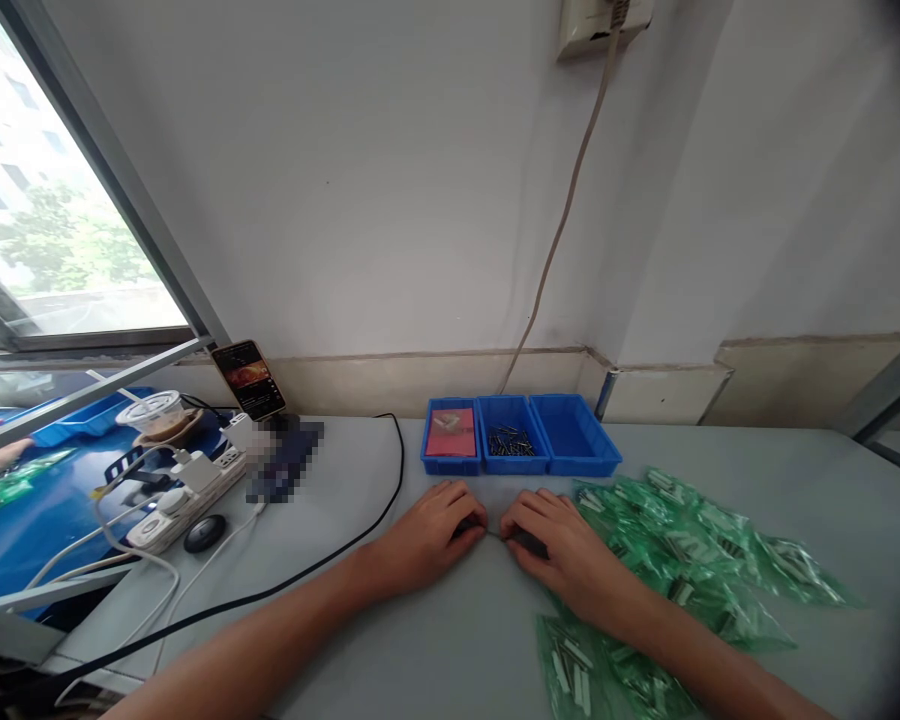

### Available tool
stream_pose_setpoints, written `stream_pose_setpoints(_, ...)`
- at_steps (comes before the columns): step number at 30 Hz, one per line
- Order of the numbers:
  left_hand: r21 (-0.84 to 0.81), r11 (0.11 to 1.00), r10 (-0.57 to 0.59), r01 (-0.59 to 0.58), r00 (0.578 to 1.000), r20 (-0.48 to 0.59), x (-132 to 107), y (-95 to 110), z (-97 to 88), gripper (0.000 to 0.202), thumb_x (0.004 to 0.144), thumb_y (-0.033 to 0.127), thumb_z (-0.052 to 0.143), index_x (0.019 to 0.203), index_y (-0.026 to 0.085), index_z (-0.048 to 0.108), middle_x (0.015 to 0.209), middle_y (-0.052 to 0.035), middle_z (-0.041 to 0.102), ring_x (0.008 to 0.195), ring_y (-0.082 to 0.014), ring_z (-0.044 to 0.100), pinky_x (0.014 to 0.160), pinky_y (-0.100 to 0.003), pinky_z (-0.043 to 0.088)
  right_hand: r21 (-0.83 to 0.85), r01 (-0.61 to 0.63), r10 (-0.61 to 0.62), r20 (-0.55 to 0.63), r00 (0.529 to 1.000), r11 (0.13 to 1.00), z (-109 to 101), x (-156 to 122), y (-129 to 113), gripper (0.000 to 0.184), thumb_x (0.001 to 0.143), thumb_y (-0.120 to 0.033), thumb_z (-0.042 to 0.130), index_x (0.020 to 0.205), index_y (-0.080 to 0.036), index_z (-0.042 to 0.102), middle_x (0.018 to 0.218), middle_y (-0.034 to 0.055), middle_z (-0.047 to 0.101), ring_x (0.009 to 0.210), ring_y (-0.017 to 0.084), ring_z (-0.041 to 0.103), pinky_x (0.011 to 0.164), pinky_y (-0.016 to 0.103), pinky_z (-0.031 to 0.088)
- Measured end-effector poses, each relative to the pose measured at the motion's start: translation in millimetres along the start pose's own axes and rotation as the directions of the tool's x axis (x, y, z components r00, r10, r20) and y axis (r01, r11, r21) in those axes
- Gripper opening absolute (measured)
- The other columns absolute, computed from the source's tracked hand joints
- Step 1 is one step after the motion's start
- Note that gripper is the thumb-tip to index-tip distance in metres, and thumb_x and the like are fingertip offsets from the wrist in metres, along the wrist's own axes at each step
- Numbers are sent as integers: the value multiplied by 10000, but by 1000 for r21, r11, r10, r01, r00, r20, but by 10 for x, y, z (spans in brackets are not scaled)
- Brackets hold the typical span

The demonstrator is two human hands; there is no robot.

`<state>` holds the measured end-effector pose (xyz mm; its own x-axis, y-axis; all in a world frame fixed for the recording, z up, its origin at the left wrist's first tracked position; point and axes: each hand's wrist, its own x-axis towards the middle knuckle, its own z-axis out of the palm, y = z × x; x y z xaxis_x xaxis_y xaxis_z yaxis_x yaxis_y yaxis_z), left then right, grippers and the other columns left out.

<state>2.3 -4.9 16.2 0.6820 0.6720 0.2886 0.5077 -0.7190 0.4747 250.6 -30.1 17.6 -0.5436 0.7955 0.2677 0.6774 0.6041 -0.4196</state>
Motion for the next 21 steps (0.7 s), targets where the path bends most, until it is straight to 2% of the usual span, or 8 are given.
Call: stream_pose_setpoints(21, -1, 1000, 10, -10, 1000, 0, -5, -25, 10, 72, 1073, 209, 564, 1085, 203, 634, 1082, -61, 637, 1031, -209, 596, 952, -333, 494, -20, 6, -6, -32, 999, 1000, 22, 10, 50, 176, 972, -99, 574, 987, -246, 670, 1013, 42, 709, 982, 263, 649, 864, 401, 469)
